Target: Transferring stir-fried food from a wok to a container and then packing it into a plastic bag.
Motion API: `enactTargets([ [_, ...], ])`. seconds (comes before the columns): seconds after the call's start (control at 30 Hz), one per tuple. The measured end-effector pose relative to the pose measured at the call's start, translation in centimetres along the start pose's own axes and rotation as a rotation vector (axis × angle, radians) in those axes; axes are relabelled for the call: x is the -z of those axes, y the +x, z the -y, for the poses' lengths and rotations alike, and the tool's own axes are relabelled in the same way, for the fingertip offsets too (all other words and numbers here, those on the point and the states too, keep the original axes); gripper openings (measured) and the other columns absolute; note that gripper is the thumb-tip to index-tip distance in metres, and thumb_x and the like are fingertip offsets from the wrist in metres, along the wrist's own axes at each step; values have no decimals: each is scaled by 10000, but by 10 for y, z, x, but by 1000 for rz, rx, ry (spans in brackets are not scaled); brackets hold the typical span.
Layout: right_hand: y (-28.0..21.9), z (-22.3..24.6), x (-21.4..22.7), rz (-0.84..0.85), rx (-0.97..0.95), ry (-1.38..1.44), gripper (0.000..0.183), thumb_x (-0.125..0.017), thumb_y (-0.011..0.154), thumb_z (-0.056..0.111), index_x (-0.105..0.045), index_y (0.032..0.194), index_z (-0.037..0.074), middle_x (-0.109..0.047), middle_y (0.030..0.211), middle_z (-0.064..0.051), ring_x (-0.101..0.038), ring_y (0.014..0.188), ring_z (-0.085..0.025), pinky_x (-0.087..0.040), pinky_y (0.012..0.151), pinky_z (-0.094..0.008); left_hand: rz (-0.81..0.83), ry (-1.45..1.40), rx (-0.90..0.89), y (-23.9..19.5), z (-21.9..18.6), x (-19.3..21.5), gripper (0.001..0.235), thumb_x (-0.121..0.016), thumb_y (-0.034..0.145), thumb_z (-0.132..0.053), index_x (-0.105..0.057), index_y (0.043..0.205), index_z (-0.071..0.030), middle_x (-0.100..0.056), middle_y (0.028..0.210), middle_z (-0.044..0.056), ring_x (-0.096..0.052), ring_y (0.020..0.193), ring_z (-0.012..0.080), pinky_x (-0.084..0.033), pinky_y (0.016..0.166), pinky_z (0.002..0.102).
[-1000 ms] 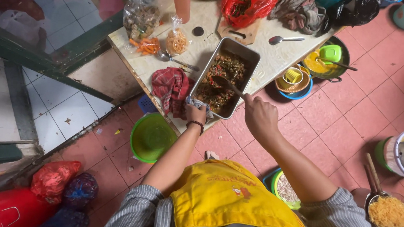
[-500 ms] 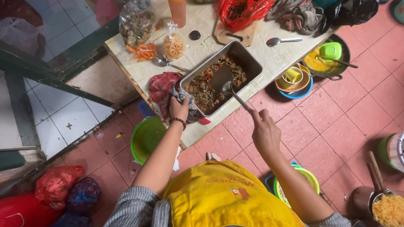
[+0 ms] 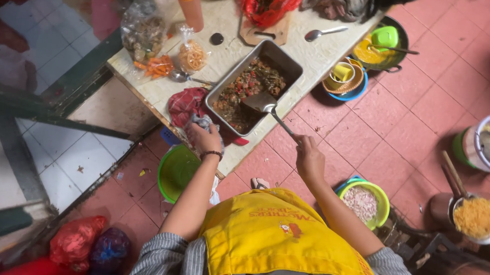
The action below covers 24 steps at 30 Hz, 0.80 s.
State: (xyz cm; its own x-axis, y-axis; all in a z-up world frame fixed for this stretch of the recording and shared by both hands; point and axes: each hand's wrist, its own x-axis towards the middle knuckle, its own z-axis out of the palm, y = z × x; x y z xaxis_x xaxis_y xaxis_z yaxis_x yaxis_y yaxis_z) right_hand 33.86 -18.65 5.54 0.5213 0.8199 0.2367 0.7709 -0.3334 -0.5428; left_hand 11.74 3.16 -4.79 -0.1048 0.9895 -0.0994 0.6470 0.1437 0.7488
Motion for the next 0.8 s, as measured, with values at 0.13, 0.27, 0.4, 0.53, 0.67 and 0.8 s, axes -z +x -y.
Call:
enactTargets([
  [0.13,-13,-16,-13,7,-183,500,282,-632,1011,101,-586,1289,100,-598,850,-57,-520,671,-183,-452,572,-323,-39,124,-121,-5,-2,9,541,-724,925,-285,-443,1249,45,-555,1255,310,-554,1184,464,-442,965,554],
  [0.27,-45,0,21,120,-655,1281,302,-583,993,106,-547,1293,127,-502,799,15,-349,537,-43,-265,458,-212,154,308,-352,3,52,-13,512,-757,855,-238,-508,1216,26,-501,1299,313,-549,1163,476,-459,950,553],
  [0.4,-120,-2,32,-25,-771,1536,242,-587,993,125,-526,1227,102,-553,831,-7,-329,532,-23,-241,449,-193,313,486,-559,28,94,-26,298,-728,878,-156,-633,1132,-30,-596,1274,233,-620,1127,435,-513,920,539],
  [0.53,-232,23,41,-404,-887,1479,212,-599,972,127,-519,1166,96,-583,846,-19,-333,523,-27,-240,436,-199,408,535,-567,42,93,-9,343,-788,902,-207,-622,1140,-24,-672,1107,237,-661,1054,436,-523,921,537],
  [0.67,-364,47,61,-877,-1081,1048,192,-612,972,146,-517,1133,102,-577,832,-18,-428,568,-45,-333,468,-206,156,256,-833,0,59,34,583,-915,683,-208,-556,1078,29,-601,1093,280,-576,1014,468,-460,890,577],
  [0.8,-493,63,96,-1267,-1102,106,214,-675,1022,76,-525,1173,68,-569,934,-18,-514,774,-104,-465,680,-275,209,-119,-1216,-81,20,65,321,-796,1057,-168,-551,1128,27,-593,1252,263,-568,1198,445,-453,1036,554],
])
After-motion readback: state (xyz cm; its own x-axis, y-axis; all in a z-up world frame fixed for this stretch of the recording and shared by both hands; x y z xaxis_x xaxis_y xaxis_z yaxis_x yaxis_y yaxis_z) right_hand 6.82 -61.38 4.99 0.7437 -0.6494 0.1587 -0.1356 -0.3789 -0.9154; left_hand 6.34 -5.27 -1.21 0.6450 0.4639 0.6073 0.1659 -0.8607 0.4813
